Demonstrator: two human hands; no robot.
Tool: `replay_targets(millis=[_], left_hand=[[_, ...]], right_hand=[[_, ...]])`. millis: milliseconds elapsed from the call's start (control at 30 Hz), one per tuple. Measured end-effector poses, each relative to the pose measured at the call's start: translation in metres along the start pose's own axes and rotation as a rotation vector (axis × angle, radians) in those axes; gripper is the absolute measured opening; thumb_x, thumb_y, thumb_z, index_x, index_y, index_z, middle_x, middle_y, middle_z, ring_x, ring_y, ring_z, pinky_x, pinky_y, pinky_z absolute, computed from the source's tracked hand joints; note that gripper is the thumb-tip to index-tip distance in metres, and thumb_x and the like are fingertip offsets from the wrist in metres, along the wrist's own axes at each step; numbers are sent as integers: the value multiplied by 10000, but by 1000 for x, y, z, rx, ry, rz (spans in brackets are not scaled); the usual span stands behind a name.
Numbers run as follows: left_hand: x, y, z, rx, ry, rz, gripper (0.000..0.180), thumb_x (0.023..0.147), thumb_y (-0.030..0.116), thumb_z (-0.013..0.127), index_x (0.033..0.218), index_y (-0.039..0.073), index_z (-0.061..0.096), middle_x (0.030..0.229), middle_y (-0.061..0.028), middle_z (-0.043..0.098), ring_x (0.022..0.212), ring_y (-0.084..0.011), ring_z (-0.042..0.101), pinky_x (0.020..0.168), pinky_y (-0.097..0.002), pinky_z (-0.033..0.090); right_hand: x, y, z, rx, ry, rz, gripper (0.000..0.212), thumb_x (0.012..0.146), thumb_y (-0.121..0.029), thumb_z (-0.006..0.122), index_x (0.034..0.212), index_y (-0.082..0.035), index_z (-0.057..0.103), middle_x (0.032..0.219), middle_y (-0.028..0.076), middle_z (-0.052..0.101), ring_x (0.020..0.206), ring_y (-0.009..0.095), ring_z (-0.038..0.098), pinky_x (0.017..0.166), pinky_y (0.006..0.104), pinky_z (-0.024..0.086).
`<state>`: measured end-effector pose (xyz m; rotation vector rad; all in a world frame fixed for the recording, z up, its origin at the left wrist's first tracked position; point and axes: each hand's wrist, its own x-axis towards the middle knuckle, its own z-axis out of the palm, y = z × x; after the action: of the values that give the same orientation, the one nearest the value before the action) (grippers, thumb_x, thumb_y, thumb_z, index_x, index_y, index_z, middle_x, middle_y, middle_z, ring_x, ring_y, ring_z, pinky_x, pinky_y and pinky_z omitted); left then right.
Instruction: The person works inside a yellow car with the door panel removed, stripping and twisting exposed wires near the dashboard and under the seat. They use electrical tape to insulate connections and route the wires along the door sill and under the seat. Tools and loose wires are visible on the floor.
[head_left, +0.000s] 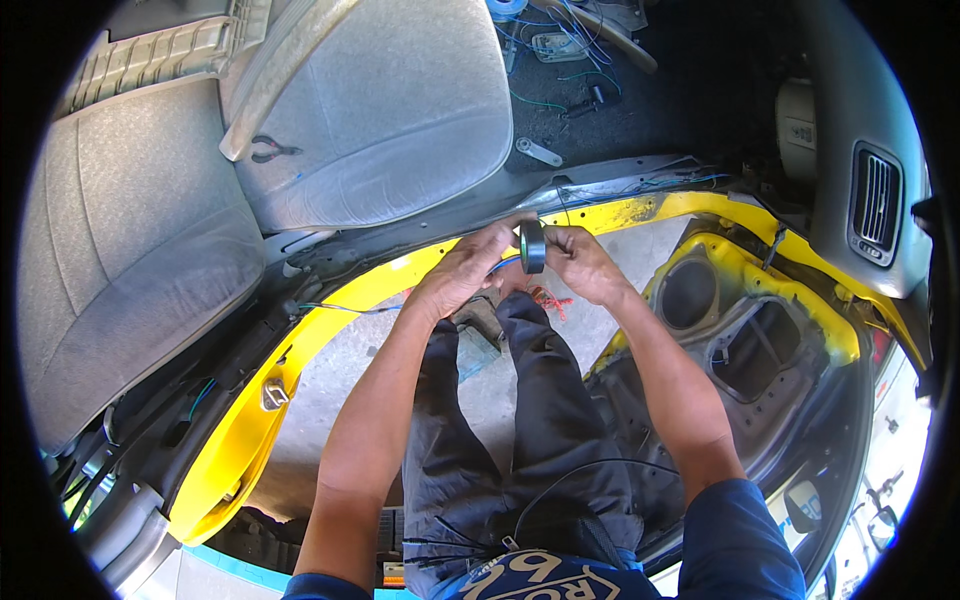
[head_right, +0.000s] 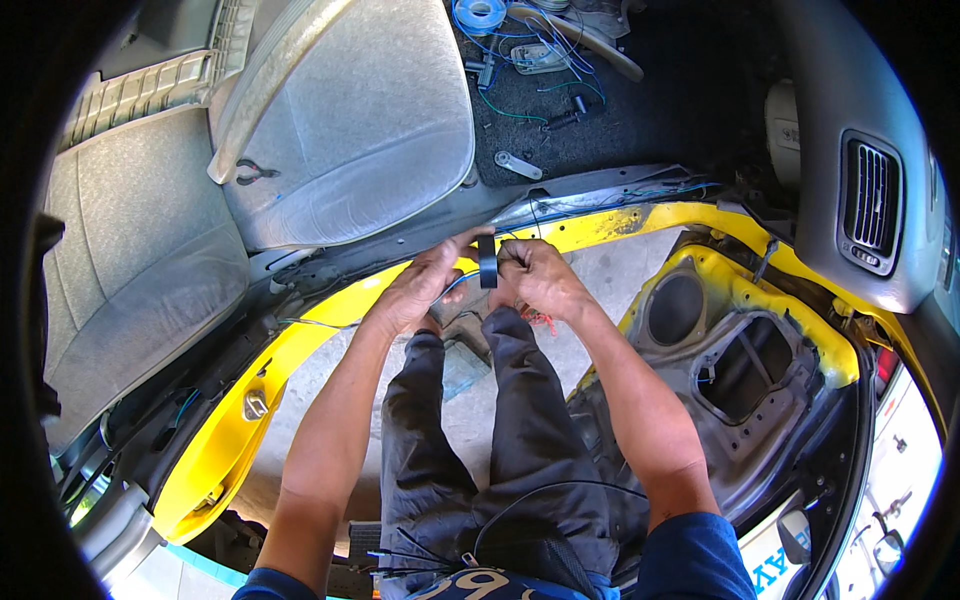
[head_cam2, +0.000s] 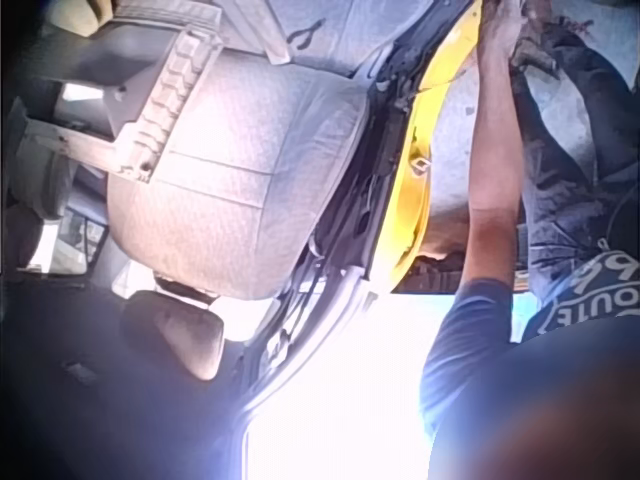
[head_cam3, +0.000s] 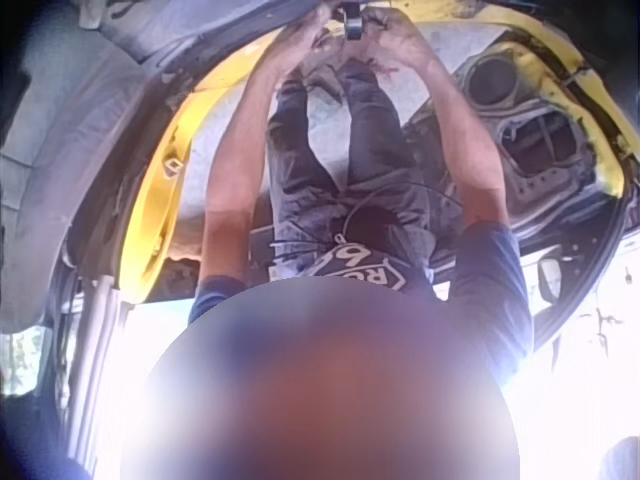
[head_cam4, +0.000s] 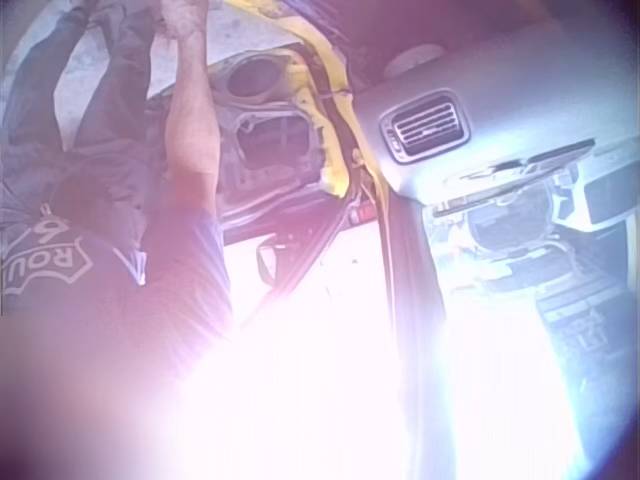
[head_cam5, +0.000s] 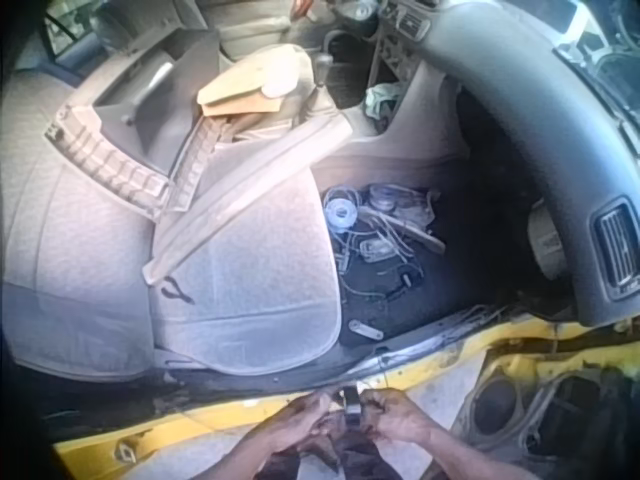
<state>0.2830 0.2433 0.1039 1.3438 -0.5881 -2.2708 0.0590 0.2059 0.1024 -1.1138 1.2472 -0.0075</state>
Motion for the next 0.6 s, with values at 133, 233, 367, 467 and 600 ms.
replay_targets(millis=[133, 233, 367, 467, 600], left_hand=[[0, -1, 4, 7, -32, 63, 574, 909, 229, 763, 1443, 136, 575, 1151, -26, 531, 856, -114, 487, 794, -249, 456], [-1, -12, 13, 216, 57, 185, 819, 718, 75, 861, 1460, 157, 526, 1250, -58, 499, 1097, -192, 554, 905, -332, 498], [1, -28, 26, 680, 345, 337, 843, 753, 104, 847, 1500, 164, 460, 1318, -194, 544, 1161, -371, 603, 997, -428, 509], [8, -29, 25, 810, 454, 255, 830, 772, 120, 836, 1504, 132, 447, 1255, -234, 646, 1123, -394, 648, 988, -432, 515], [12, -18, 13, 734, 316, 87, 791, 801, 176, 832, 1490, 61, 463, 1126, -230, 717, 1086, -354, 682, 946, -413, 527]], right_hand=[[2, 7, 3, 53, 13, -23, 176, 926, -140, 552, 886, 1, 648, 747, 24, 592, 723, 113, 518, 686, 320, 469], [8, 14, 4, 102, 63, -15, 174, 928, -151, 570, 888, -4, 655, 761, 17, 600, 726, 103, 520, 683, 309, 467], [9, 14, 5, 267, -26, -22, 148, 924, -124, 570, 887, -14, 663, 787, -12, 596, 748, 79, 513, 692, 282, 451], [5, 9, 4, 295, -55, 0, 129, 925, -77, 561, 902, -24, 677, 814, -40, 592, 779, 56, 508, 724, 251, 431], [2, 8, 5, 180, -83, 42, 151, 917, -115, 570, 881, -14, 676, 773, -14, 601, 734, 75, 528, 697, 273, 462]])
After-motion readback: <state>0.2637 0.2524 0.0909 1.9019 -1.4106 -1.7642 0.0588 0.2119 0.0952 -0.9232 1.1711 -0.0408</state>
